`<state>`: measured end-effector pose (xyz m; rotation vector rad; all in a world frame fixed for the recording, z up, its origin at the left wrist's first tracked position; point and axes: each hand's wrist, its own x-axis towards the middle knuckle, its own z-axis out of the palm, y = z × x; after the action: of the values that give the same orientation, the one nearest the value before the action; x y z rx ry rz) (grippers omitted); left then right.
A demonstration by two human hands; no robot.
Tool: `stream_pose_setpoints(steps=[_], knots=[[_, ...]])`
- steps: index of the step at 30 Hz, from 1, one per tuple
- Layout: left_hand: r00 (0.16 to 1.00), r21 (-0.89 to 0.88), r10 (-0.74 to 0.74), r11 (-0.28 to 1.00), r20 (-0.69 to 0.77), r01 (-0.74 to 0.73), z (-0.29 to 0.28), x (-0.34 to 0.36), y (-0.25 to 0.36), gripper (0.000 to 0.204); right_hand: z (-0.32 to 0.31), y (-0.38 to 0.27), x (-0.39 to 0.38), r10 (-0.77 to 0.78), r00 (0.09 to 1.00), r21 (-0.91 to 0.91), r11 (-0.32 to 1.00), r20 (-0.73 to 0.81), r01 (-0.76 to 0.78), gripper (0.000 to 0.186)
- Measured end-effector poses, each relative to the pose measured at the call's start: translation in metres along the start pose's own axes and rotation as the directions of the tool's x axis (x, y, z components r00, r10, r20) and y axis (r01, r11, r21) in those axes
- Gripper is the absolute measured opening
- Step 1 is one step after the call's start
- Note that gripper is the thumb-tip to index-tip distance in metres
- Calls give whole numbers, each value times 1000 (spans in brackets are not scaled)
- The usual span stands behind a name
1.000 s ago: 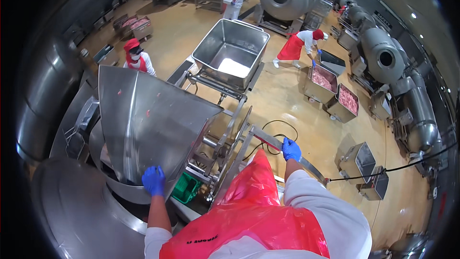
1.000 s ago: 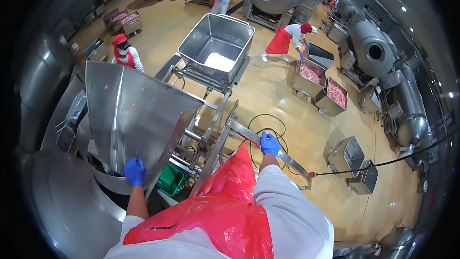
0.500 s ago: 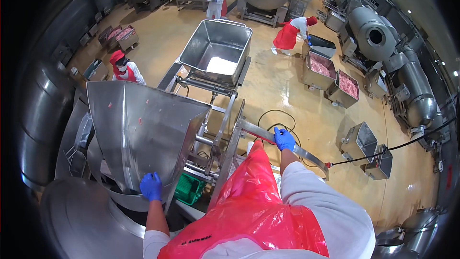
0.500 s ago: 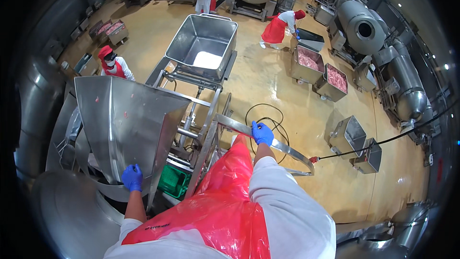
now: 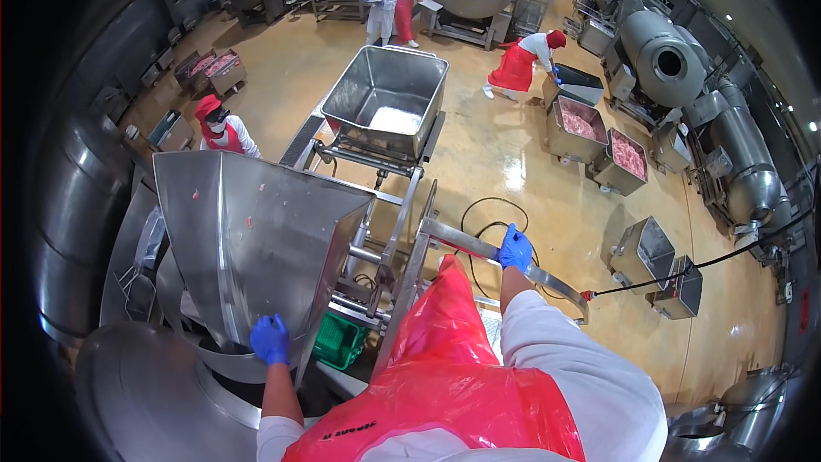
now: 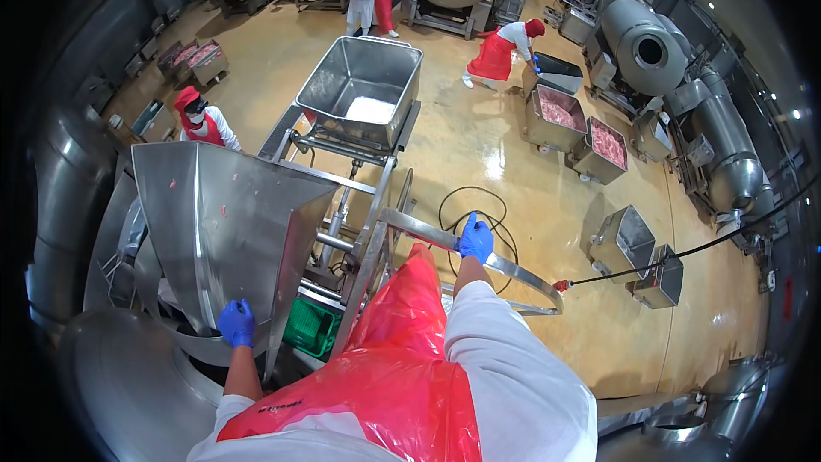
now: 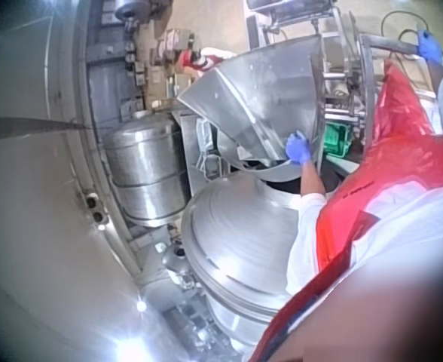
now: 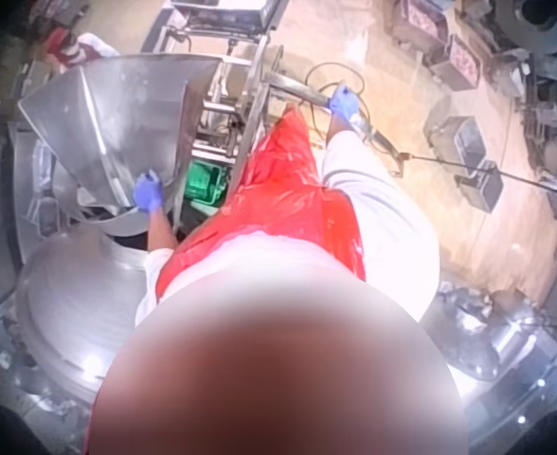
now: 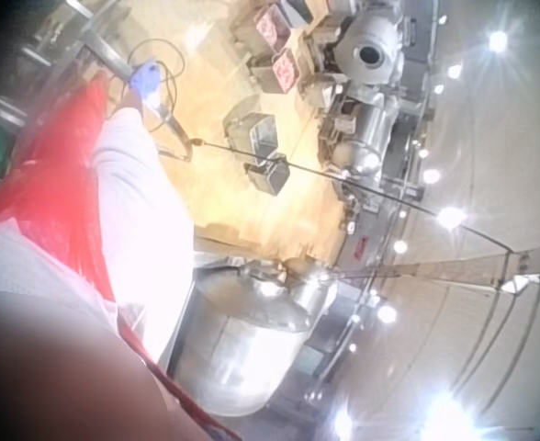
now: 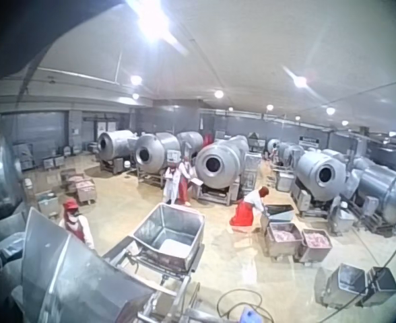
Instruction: The person stands at a processing station in a meat processing facility and loads raw meat from a large metal bin into a hopper. They use their gloved hands to push the meat into the machine and scrape the bin to ensure all contents are transferred. Other workers are visible in the background moving carts and handling similar materials.
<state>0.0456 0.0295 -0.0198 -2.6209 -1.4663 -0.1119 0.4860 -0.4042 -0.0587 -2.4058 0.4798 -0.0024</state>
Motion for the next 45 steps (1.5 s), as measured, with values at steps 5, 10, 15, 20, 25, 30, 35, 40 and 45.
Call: stream_pose_setpoints(steps=[5, 10, 15, 20, 25, 30, 35, 40, 45], knots=[[1000, -10, -8, 1000, -13, 8, 8, 7, 2, 34, 5, -3, 5, -18, 1000, -22, 1000, -11, 18, 64], [1000, -28, -13, 1000, -28, 12, 18, 20, 3, 33, 17, -12, 11, -45, 999, -46, 998, -10, 44, 64], [999, -23, -19, 1000, -26, 19, 34, 37, 6, 33, 37, -17, 16, -40, 999, -30, 999, -4, 40, 64], [1000, -18, -18, 1000, -9, 18, 40, 35, 8, 33, 41, -13, 21, -31, 999, -45, 999, -6, 31, 66], [1000, -29, -16, 999, -26, 15, 42, 40, 14, 33, 36, -25, 23, -4, 999, -61, 998, 33, 6, 64], [1000, -36, -11, 999, -14, 10, 38, 39, 22, 33, 27, -29, 24, -14, 999, -73, 997, 35, 16, 63], [999, -46, -10, 999, -42, 8, 50, 47, 21, 33, 36, -29, 28, -41, 999, -94, 995, 11, 42, 62], [999, -55, -17, 998, -27, 15, 56, 41, 20, 33, 35, -27, 30, -7, 998, -100, 995, 56, 12, 63], [999, -66, -7, 998, -52, 3, 60, 48, 23, 32, 39, -32, 34, -14, 999, -101, 995, 47, 19, 64]])
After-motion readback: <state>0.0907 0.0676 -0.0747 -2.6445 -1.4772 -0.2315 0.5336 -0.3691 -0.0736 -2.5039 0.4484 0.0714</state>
